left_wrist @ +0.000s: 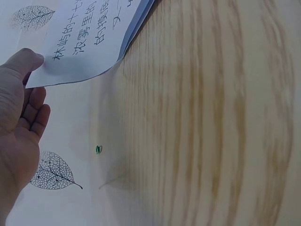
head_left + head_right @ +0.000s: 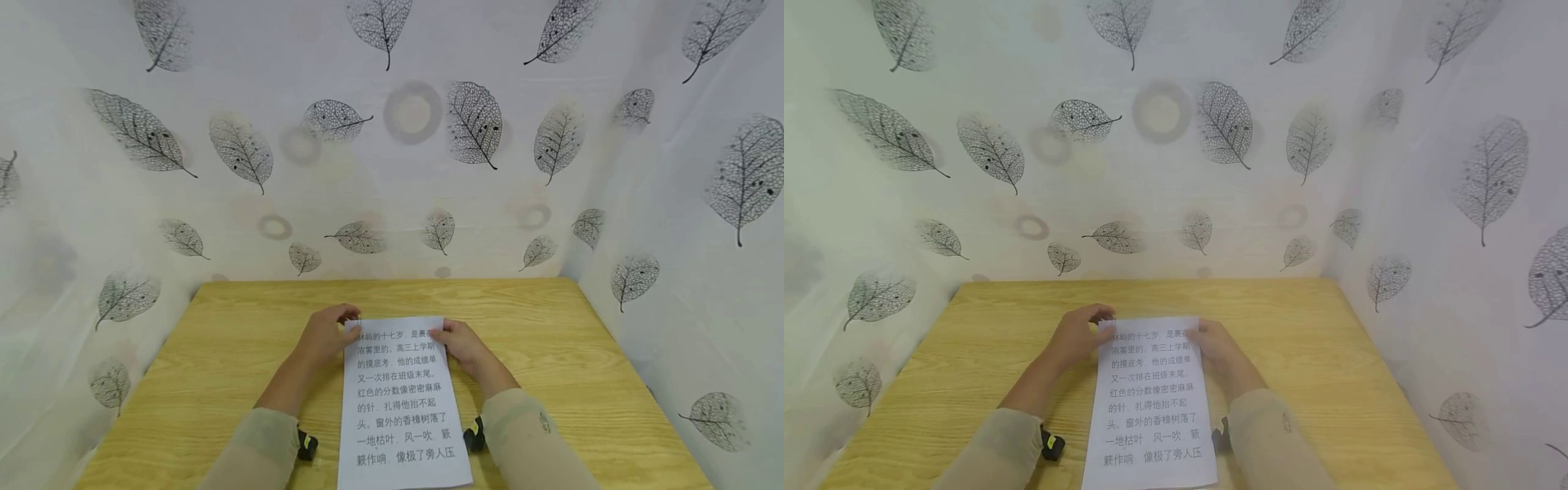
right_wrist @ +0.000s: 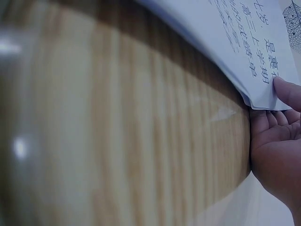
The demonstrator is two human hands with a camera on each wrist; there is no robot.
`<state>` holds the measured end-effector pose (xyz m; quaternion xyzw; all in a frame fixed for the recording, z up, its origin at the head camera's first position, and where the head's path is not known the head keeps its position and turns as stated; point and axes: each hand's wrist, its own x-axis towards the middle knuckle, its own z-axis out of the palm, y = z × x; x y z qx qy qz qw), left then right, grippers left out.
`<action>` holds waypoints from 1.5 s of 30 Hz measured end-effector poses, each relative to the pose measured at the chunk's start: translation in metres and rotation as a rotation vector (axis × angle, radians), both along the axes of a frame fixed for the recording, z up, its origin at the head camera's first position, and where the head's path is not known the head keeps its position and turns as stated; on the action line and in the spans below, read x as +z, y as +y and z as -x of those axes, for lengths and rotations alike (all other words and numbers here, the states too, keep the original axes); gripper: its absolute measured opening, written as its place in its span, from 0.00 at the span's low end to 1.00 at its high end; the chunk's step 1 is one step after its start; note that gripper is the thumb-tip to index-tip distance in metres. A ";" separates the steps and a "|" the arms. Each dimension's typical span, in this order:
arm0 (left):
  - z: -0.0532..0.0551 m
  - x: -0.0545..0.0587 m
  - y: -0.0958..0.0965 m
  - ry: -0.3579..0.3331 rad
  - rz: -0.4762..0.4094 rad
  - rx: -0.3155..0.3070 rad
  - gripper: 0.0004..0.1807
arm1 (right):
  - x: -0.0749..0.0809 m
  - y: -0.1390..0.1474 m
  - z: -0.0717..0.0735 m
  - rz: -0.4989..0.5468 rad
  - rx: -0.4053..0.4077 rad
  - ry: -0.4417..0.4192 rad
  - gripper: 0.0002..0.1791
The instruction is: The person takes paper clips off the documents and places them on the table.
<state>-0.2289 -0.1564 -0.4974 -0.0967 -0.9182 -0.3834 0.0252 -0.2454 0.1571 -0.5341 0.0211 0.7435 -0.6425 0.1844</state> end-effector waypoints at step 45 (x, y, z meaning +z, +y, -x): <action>-0.004 0.001 -0.034 0.071 0.048 0.064 0.19 | 0.006 -0.001 -0.005 -0.015 0.000 -0.001 0.19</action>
